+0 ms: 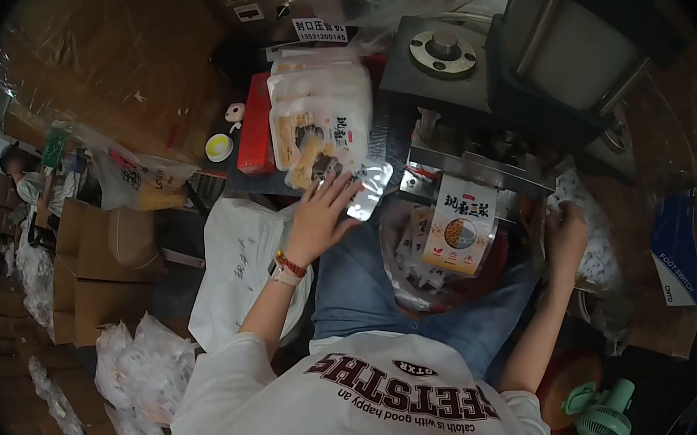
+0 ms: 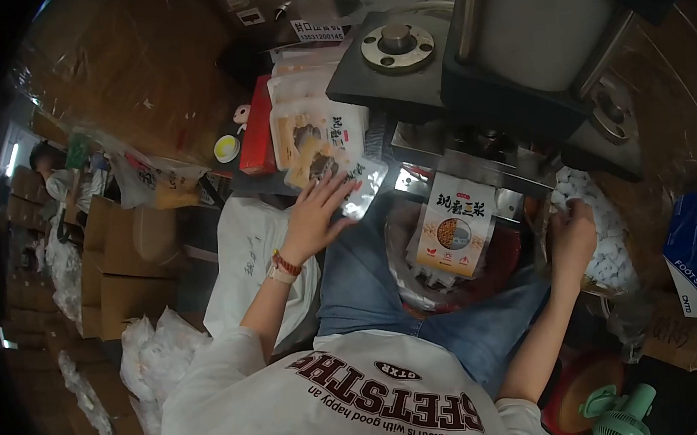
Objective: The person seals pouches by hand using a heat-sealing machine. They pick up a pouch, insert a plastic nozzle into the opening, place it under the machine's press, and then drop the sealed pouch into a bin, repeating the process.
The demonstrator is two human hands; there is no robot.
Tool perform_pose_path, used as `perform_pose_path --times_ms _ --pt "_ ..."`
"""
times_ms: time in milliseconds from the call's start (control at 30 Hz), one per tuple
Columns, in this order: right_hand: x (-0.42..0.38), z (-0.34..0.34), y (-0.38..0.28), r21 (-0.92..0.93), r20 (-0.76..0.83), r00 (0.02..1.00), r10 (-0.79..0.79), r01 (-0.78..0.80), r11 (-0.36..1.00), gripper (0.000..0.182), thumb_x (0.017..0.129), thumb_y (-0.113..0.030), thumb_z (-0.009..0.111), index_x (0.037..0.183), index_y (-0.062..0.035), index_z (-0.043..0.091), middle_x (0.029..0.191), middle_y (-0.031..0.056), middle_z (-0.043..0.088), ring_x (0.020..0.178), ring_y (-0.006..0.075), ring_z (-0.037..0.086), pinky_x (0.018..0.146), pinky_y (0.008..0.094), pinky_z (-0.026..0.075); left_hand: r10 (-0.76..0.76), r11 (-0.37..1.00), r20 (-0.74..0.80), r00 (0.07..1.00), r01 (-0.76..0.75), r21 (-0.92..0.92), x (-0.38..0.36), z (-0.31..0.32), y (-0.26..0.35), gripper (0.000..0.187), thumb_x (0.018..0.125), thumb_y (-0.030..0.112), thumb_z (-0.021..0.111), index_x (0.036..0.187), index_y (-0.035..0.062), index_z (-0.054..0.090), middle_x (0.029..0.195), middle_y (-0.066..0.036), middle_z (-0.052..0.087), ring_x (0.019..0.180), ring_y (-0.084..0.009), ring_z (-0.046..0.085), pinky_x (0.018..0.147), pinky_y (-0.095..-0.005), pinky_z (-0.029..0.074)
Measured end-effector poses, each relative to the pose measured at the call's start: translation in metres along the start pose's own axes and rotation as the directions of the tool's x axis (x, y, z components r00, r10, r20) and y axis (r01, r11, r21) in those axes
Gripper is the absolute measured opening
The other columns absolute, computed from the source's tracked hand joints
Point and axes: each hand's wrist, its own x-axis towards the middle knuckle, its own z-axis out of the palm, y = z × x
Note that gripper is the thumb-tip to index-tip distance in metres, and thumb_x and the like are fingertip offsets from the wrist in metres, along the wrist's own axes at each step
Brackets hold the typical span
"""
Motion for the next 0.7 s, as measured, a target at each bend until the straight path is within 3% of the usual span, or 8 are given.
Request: perform_pose_path --times_ms 100,167,267,367,433,500,633,700 --pt "-0.003 -0.024 -0.014 0.336 0.038 0.977 0.21 -0.21 0.918 0.021 0.08 0.0 0.061 0.101 -0.0004 0.059 0.092 0.0125 0.061 0.078 0.0232 0.064 0.071 0.0327 0.05 -0.167 0.972 -0.027 0.986 0.16 -0.173 -0.018 -0.007 0.003 0.048 0.073 0.001 0.061 0.118 0.014 0.063 0.115 -0.008 0.066 0.109 -0.027 0.061 0.089 -0.0348 0.049" --pt "-0.017 -0.042 -0.038 0.913 -0.114 0.967 0.228 0.011 0.408 0.02 0.081 0.003 0.061 0.1 -0.0001 0.059 0.089 0.0109 0.062 0.076 0.0165 0.062 0.07 0.0272 0.05 -0.243 0.899 -0.083 0.966 0.192 -0.393 -0.014 -0.015 0.02 0.043 0.069 -0.004 0.056 0.109 0.01 0.067 0.106 -0.009 0.068 0.1 -0.0255 0.065 0.081 -0.0318 0.05" --pt "-0.052 -0.067 -0.096 0.987 -0.07 0.992 0.103 0.054 0.149 0.026 0.078 0.004 0.063 0.104 0.0014 0.059 0.093 0.0109 0.06 0.077 0.0164 0.062 0.074 0.0271 0.05 -0.27 0.78 -0.166 0.949 0.114 -0.616 -0.005 -0.027 0.048 0.041 0.065 -0.009 0.05 0.098 0.0035 0.07 0.098 -0.01 0.071 0.092 -0.0225 0.068 0.073 -0.0274 0.051" --pt "-0.068 -0.052 -0.109 0.882 -0.293 0.87 -0.396 0.405 0.239 0.034 0.074 0.006 0.063 0.107 0.0025 0.056 0.1 0.0142 0.056 0.084 0.0215 0.062 0.076 0.03 0.051 -0.213 0.721 -0.22 0.952 0.001 -0.693 -0.005 -0.043 0.073 0.035 0.067 -0.009 0.051 0.095 0.0002 0.07 0.097 -0.011 0.071 0.091 -0.0208 0.068 0.071 -0.0262 0.05" --pt "-0.073 -0.058 -0.12 0.915 -0.314 0.889 -0.334 0.377 0.143 0.032 0.074 0.006 0.063 0.104 0.0021 0.056 0.101 0.0151 0.055 0.085 0.0221 0.061 0.076 0.0308 0.051 -0.211 0.676 -0.25 0.945 -0.044 -0.736 -0.007 -0.061 0.075 0.031 0.071 -0.009 0.052 0.094 -0.0007 0.07 0.094 -0.009 0.071 0.089 -0.0207 0.068 0.07 -0.0265 0.05" --pt "-0.077 -0.062 -0.121 0.952 -0.297 0.934 -0.2 0.306 0.02 0.027 0.076 0.004 0.064 0.1 0.0003 0.052 0.101 0.0156 0.054 0.084 0.0216 0.058 0.075 0.0316 0.051 -0.527 0.287 0.112 0.843 0.3 -0.91 -0.025 -0.09 0.054 0.017 0.085 -0.001 0.06 0.099 0.0007 0.069 0.1 -0.007 0.07 0.093 -0.0213 0.066 0.082 -0.0305 0.051" --pt "-0.083 -0.056 -0.113 0.983 -0.183 0.966 -0.183 0.18 -0.028 0.028 0.082 -0.01 0.066 0.102 -0.0019 0.049 0.097 0.0132 0.052 0.083 0.0199 0.053 0.073 0.0314 0.048 -0.811 -0.194 -0.148 0.566 -0.498 -0.845 -0.056 -0.152 -0.049 0.036 0.096 0.023 0.054 0.127 0.007 0.051 0.128 -0.008 0.056 0.116 -0.0227 0.055 0.101 -0.0399 0.041" --pt "-0.088 -0.05 -0.118 0.991 -0.132 0.97 -0.204 0.125 -0.045 0.03 0.084 -0.015 0.067 0.104 -0.003 0.049 0.097 0.0112 0.051 0.081 0.0195 0.052 0.072 0.0319 0.047 -0.876 -0.011 -0.291 0.384 -0.62 -0.785 -0.083 -0.196 -0.088 0.037 0.097 0.027 0.051 0.129 0.007 0.049 0.133 -0.009 0.052 0.121 -0.0228 0.051 0.105 -0.0434 0.037"
